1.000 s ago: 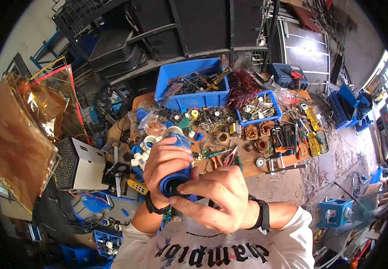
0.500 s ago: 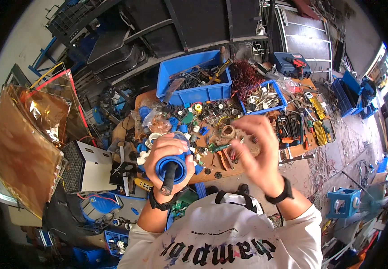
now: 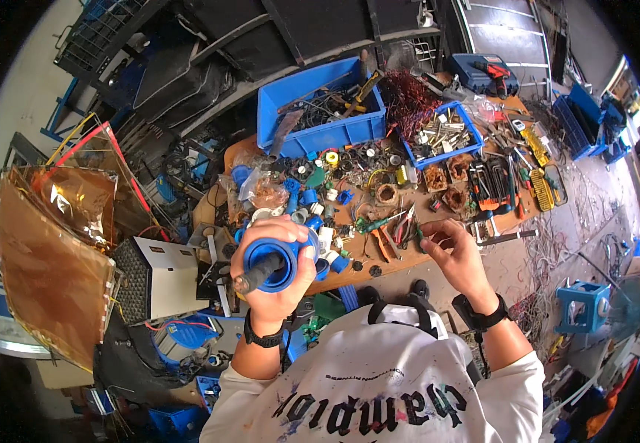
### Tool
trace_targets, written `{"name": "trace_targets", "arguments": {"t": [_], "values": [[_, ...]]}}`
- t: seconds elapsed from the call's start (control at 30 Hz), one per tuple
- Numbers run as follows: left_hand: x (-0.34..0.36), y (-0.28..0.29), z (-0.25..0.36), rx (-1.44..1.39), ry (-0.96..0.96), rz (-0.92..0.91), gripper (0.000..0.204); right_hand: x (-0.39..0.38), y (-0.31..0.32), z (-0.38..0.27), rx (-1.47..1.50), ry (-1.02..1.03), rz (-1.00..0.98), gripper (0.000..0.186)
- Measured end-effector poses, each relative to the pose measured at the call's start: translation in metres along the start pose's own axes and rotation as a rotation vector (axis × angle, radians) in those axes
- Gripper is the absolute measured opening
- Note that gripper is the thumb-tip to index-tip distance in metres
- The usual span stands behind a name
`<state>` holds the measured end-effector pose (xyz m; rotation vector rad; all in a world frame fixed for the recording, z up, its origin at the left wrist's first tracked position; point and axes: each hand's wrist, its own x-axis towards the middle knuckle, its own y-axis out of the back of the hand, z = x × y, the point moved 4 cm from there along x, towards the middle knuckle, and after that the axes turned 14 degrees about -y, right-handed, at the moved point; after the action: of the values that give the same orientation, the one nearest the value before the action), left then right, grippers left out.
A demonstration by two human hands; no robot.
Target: The person works on a blue cylindrical device, manipulating a white spool-like component and using a screwdriver to adjust internal parts. They then pick up a small black cooling fan and use the screwdriver to probe its center and wires. The person handles the objects over a cluttered workbench filled with tools and electronic components.
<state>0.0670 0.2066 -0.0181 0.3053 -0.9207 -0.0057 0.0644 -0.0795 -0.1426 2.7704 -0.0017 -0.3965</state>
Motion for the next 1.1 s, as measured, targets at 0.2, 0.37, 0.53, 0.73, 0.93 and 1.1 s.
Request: {"name": "trace_targets", "arguments": {"t": [0.2,0.37,0.53,0.73,0.93,1.1], "values": [[0.006,0.001,0.005,-0.031,0.032,-0.048,0.026,-0.013,-0.013,-0.008,0.035,0.001,-0.067,0.024],[0.010,-0.002,0.009,-0.081,0.023,-0.064,0.027,-0.026,-0.032,-0.028,0.012,0.050,-0.118,0.023],[0.008,-0.007,0.014,-0.104,0.042,-0.073,0.031,-0.034,-0.046,-0.045,-0.005,0.125,-0.146,0.023],[0.007,-0.012,0.018,-0.046,-0.007,-0.087,0.033,-0.039,-0.055,-0.054,0.029,0.140,-0.210,0.023],[0.010,-0.014,0.026,0.104,-0.084,-0.108,0.036,-0.044,-0.059,-0.065,0.050,0.165,-0.255,0.021],[0.015,-0.013,0.034,0.211,-0.181,-0.134,0.038,-0.047,-0.060,-0.073,0.042,0.206,-0.278,0.021]]}}
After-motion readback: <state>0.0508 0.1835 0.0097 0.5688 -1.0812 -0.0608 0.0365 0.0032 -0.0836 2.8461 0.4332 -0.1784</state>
